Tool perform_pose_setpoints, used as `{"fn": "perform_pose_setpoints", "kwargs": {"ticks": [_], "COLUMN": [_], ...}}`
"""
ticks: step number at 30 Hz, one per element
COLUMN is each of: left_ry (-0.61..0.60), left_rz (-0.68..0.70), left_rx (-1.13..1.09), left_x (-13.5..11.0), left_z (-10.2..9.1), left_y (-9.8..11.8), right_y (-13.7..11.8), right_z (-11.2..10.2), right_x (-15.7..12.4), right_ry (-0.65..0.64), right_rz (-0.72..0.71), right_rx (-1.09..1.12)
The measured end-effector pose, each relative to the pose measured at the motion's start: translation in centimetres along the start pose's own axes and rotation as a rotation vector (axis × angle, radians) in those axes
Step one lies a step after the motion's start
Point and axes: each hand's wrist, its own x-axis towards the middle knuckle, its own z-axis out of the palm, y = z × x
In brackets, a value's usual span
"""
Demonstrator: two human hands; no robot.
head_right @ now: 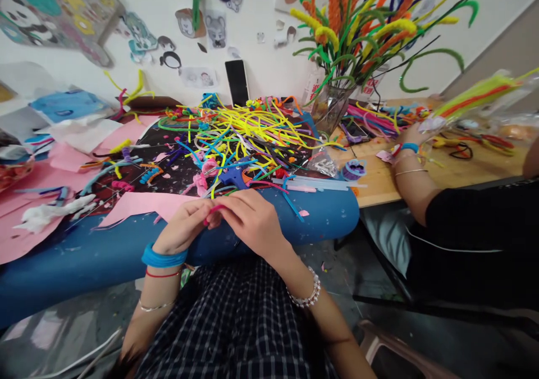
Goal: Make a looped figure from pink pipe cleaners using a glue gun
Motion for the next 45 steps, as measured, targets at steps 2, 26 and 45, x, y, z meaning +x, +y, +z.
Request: {"fn": "perform_pose_setpoints", "kwargs": {"ticks": [2,26,45], "left_ry": [-0.034,0.476,0.520], "left_rz": [-0.030,0.468,0.204], "left_rx": [0.002,1.168,0.733], "left_x": [-0.1,-1.4,0.3], "left_z": [0.2,2.5,2.1], "left_y": [-0.2,0.7,-0.8], "right_y": [0.1,0.4,3.3], "right_z": [-0.1,-0.8,1.3], "right_x": [0.0,-0.5,-0.6], "right_ry": [-0.024,-0.318,-0.140], "right_rz": [-0.114,0.106,0.229], "right_rx": [-0.052,-0.372,-0.226]}}
